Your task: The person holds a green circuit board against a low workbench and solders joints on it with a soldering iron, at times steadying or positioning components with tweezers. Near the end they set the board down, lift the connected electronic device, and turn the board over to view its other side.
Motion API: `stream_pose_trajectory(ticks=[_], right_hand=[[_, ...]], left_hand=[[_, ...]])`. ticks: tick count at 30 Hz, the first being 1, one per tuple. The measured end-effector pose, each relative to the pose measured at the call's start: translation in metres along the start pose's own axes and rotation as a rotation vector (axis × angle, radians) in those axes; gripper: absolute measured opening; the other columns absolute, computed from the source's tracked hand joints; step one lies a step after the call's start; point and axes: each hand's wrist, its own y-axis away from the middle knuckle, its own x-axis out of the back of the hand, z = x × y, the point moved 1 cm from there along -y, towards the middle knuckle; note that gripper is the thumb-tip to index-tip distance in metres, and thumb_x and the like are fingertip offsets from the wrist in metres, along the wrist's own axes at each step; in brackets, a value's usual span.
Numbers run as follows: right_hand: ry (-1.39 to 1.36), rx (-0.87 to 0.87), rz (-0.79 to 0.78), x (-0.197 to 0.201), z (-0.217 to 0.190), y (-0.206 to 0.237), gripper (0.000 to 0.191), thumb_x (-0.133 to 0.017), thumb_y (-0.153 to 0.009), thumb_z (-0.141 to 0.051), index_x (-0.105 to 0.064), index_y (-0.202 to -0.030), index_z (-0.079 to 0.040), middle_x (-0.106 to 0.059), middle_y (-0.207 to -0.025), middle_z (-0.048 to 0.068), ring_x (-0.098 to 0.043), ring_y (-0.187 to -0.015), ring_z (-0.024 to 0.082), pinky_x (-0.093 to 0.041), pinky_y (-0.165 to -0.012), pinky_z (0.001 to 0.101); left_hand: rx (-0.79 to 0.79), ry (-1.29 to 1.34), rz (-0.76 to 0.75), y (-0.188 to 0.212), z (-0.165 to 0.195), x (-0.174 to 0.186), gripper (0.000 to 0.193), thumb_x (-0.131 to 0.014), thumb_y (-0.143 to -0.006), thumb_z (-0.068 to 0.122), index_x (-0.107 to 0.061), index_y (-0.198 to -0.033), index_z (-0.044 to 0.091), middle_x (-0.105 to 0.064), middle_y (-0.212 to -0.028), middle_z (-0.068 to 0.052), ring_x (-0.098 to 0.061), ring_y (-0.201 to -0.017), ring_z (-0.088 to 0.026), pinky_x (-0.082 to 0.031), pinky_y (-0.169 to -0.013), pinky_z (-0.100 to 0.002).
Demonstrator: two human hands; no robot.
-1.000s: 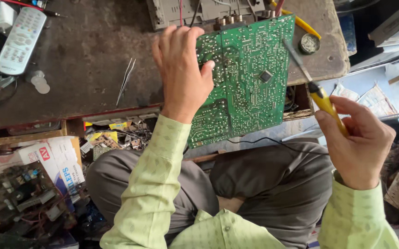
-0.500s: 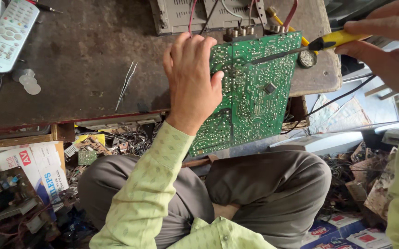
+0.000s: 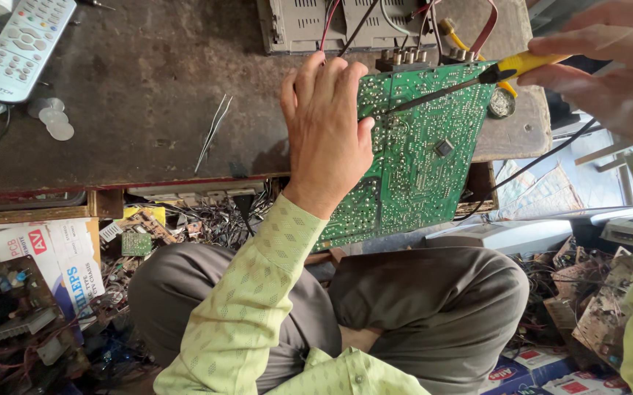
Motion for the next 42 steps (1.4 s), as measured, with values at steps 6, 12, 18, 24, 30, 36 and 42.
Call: stream_pose_trajectory(ticks=[6, 12, 18, 24, 30, 36, 42], right_hand=[[0.058, 0.145, 0.027, -0.002, -0.002, -0.019, 0.04, -0.096, -0.082, -0.007, -0.076, -0.115, 0.005, -0.07, -0.1, 0.018, -0.066, -0.081, 0.025, -0.051, -0.069, 0.0326], [0.045, 0.047, -0.069, 0.003, -0.01, -0.024, 0.032, -0.091, -0.088, -0.006, -0.075, -0.114, 0.005, -0.071, -0.099, 0.016, -0.069, -0.087, 0.023, -0.053, -0.076, 0.0297], [-0.079, 0.124, -0.102, 0.01, -0.009, -0.043, 0.029, -0.083, -0.087, -0.006, -0.072, -0.112, 0.006, -0.072, -0.105, 0.017, -0.07, -0.093, 0.023, -0.056, -0.083, 0.0285], [-0.042, 0.132, -0.148, 0.013, -0.006, -0.04, 0.032, -0.085, -0.077, -0.007, -0.074, -0.104, 0.006, -0.074, -0.096, 0.019, -0.071, -0.084, 0.026, -0.056, -0.074, 0.0325], [-0.213, -0.156, 0.042, 0.006, 0.001, 0.04, 0.039, -0.076, -0.104, -0.005, -0.061, -0.139, 0.002, -0.068, -0.117, 0.013, -0.071, -0.104, 0.017, -0.058, -0.094, 0.0281], [0.066, -0.53, 0.212, 0.003, -0.107, 0.116, 0.025, -0.082, -0.105, 0.003, -0.071, -0.128, 0.002, -0.071, -0.103, 0.015, -0.063, -0.081, 0.019, -0.05, -0.075, 0.0271], [-0.237, -0.831, 0.316, -0.025, -0.183, 0.109, 0.029, -0.079, -0.098, -0.009, -0.073, -0.125, 0.001, -0.074, -0.093, 0.009, -0.065, -0.07, 0.006, -0.048, -0.06, 0.0213]], left_hand=[[-0.005, 0.003, 0.003, 0.0, 0.0, 0.001, 0.066, -0.086, -0.074, 0.013, -0.05, -0.129, 0.009, -0.052, -0.13, -0.01, -0.041, -0.14, -0.035, -0.023, -0.12, -0.054], [-0.004, 0.001, 0.006, 0.002, -0.001, 0.001, 0.066, -0.086, -0.074, 0.013, -0.05, -0.129, 0.009, -0.052, -0.13, -0.01, -0.041, -0.14, -0.035, -0.023, -0.12, -0.055], [-0.005, 0.0, 0.007, 0.001, 0.004, 0.001, 0.066, -0.087, -0.074, 0.012, -0.05, -0.129, 0.009, -0.053, -0.129, -0.01, -0.042, -0.139, -0.035, -0.024, -0.12, -0.055], [-0.011, -0.006, 0.009, 0.002, 0.008, 0.002, 0.067, -0.087, -0.073, 0.011, -0.05, -0.128, 0.009, -0.053, -0.129, -0.01, -0.042, -0.139, -0.035, -0.024, -0.12, -0.055], [-0.002, -0.014, 0.009, 0.004, 0.011, 0.006, 0.065, -0.087, -0.073, 0.012, -0.05, -0.128, 0.009, -0.053, -0.129, -0.01, -0.042, -0.139, -0.035, -0.024, -0.12, -0.054], [-0.018, -0.01, 0.015, 0.005, 0.018, 0.007, 0.064, -0.086, -0.074, 0.012, -0.051, -0.127, 0.009, -0.054, -0.13, -0.01, -0.043, -0.138, -0.035, -0.024, -0.119, -0.054], [-0.023, -0.033, 0.003, 0.006, 0.025, 0.004, 0.063, -0.086, -0.074, 0.012, -0.052, -0.127, 0.009, -0.055, -0.128, -0.01, -0.043, -0.137, -0.035, -0.024, -0.119, -0.054]])
